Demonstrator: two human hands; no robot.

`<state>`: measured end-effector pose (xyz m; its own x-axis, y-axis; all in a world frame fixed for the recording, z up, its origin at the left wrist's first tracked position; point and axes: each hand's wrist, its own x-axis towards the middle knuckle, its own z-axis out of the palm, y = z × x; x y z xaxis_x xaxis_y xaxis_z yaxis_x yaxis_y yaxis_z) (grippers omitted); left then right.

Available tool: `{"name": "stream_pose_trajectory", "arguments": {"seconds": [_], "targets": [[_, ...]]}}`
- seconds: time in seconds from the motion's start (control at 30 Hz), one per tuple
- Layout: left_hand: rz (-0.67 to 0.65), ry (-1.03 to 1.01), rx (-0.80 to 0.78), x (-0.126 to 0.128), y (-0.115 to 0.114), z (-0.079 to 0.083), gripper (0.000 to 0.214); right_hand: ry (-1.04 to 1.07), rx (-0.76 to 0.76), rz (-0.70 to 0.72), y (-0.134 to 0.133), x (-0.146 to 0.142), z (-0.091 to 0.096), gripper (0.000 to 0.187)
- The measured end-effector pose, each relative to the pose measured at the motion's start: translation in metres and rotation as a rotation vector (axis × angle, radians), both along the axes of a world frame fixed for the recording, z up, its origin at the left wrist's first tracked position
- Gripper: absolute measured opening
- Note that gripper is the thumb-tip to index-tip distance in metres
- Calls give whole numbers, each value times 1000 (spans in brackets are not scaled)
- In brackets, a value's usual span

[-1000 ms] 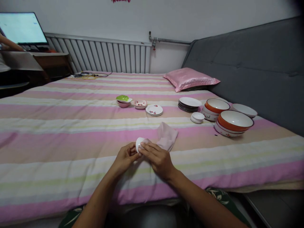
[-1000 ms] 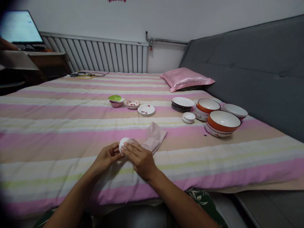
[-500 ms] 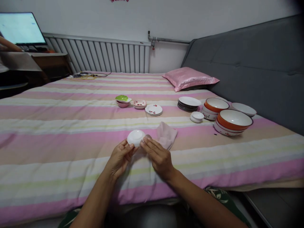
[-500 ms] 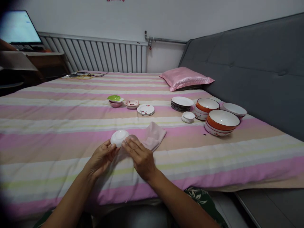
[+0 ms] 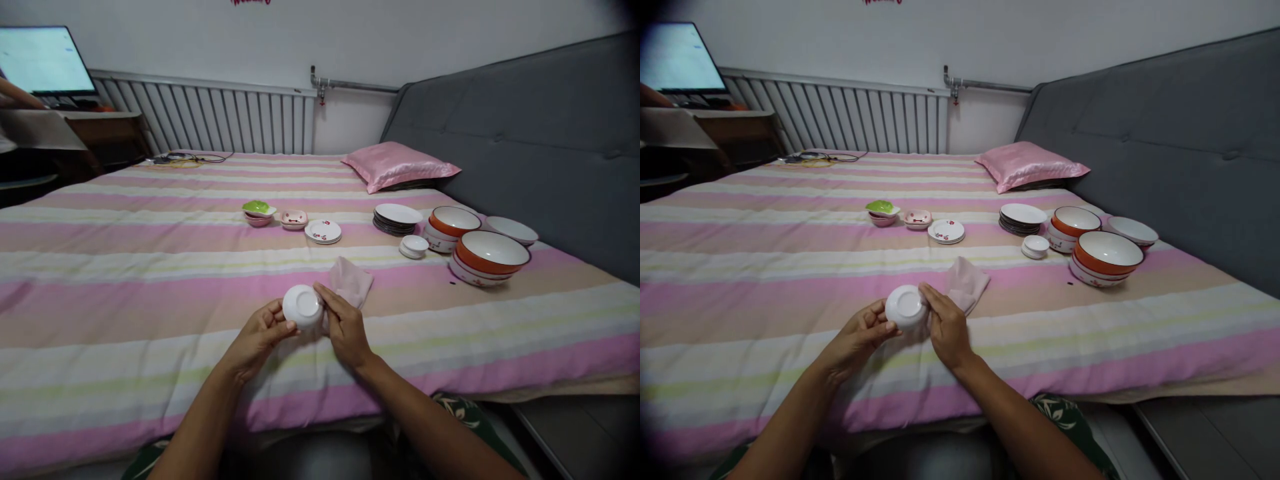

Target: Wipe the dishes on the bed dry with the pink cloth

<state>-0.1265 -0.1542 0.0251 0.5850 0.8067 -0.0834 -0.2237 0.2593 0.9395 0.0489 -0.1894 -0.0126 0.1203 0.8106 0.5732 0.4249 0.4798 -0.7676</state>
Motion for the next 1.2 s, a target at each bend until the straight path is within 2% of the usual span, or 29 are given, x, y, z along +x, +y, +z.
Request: {"name": "stream_pose_trajectory", "arguments": {"seconds": [0.13, 0.27, 0.37, 0.53, 0.73, 0.83, 0.93, 1.07, 1.2], "targets": [[-58, 67, 94, 1, -1, 4, 49, 384, -205, 94, 8, 2, 0, 32], [6, 101, 103, 1, 1, 2, 43, 733, -426, 138, 10, 3, 4, 36], [83, 96, 57, 3, 3, -3, 40, 847, -540, 189, 8, 2, 9, 41], [175, 40, -31, 8, 1, -5, 46, 878, -546, 300, 6, 1, 13, 44], [212, 3, -78, 19, -5, -11, 46, 745, -546, 297, 3, -2, 13, 48], [187, -2, -70, 23, -8, -17, 45, 608, -451, 294, 0, -5, 13, 44], [250, -34, -169, 25, -9, -21, 55, 462, -347, 303, -5, -11, 12, 33], [268, -139, -255, 27, -11, -19, 67, 63, -166, 237, -11, -15, 11, 17], [303, -156, -235, 26, -12, -11, 63, -253, 47, 198, -12, -17, 12, 13]]}}
